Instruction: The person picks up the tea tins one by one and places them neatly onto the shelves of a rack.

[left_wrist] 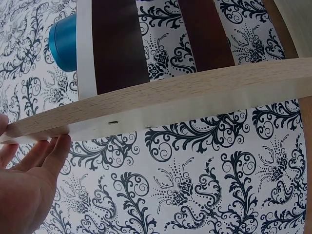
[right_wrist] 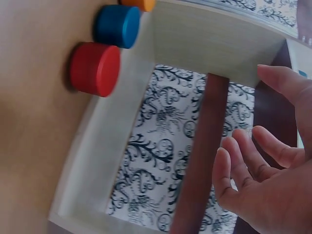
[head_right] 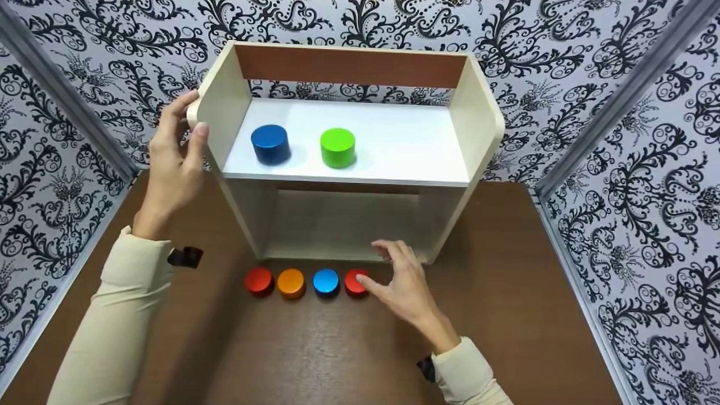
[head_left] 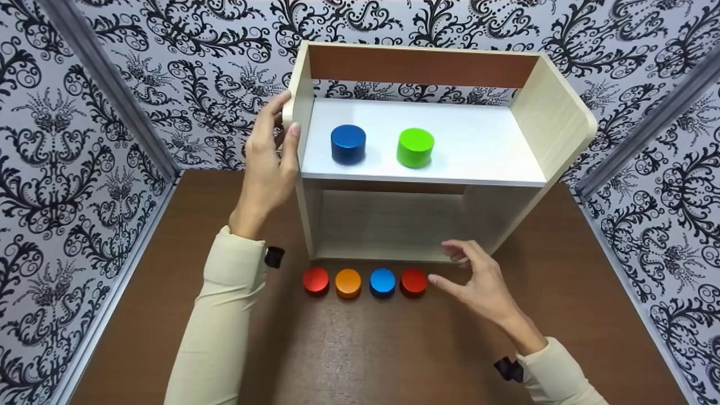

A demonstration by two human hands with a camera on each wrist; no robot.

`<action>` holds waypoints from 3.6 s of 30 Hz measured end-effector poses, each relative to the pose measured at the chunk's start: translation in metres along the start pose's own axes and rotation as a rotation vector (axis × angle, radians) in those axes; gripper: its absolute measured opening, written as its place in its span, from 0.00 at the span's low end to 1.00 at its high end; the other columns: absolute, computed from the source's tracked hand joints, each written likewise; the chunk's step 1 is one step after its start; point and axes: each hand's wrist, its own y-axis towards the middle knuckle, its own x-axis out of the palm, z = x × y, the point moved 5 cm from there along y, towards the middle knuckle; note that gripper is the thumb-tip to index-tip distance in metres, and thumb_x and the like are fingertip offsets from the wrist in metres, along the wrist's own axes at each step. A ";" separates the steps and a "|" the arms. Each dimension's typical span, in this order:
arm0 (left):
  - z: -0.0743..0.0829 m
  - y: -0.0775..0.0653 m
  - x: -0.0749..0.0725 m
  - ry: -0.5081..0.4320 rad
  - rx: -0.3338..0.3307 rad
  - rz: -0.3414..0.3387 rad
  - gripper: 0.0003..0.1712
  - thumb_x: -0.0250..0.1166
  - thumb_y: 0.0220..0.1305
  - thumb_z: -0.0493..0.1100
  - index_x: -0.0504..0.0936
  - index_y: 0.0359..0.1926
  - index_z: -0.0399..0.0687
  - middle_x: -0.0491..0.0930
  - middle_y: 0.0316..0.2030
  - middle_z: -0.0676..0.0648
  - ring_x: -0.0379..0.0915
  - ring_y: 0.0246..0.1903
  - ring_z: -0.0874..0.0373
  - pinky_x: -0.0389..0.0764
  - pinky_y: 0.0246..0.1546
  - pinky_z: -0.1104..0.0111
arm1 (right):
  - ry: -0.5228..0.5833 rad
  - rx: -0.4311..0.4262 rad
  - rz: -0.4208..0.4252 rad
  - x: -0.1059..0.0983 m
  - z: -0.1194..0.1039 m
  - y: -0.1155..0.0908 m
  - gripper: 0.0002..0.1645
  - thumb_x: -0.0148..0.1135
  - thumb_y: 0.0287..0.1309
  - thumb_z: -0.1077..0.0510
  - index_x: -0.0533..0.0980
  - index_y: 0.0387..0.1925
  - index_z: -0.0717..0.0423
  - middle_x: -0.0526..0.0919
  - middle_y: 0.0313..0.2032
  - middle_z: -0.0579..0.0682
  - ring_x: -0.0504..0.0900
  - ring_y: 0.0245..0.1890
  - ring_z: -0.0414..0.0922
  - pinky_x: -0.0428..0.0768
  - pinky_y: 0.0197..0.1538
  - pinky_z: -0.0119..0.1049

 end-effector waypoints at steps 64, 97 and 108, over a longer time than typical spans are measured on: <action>-0.001 -0.001 0.001 -0.022 -0.019 0.012 0.25 0.52 0.75 0.30 0.65 0.69 0.29 0.71 0.63 0.33 0.73 0.58 0.48 0.78 0.62 0.65 | -0.104 0.283 -0.171 0.094 0.091 -0.037 0.46 0.85 0.40 0.57 0.72 0.61 0.65 0.76 0.49 0.57 0.73 0.52 0.58 0.77 0.57 0.56; -0.002 -0.001 0.000 0.007 -0.013 -0.004 0.25 0.51 0.77 0.33 0.64 0.70 0.29 0.72 0.61 0.33 0.73 0.57 0.49 0.79 0.60 0.64 | -0.087 0.202 -0.179 0.111 0.081 -0.029 0.41 0.82 0.46 0.61 0.74 0.62 0.61 0.77 0.52 0.60 0.74 0.54 0.61 0.78 0.58 0.60; 0.001 0.001 -0.001 0.011 0.015 -0.005 0.24 0.51 0.77 0.34 0.64 0.69 0.29 0.73 0.60 0.32 0.75 0.55 0.47 0.81 0.57 0.64 | -0.068 0.247 -0.160 0.098 0.072 -0.027 0.39 0.82 0.46 0.59 0.75 0.60 0.57 0.77 0.49 0.56 0.76 0.51 0.57 0.81 0.55 0.59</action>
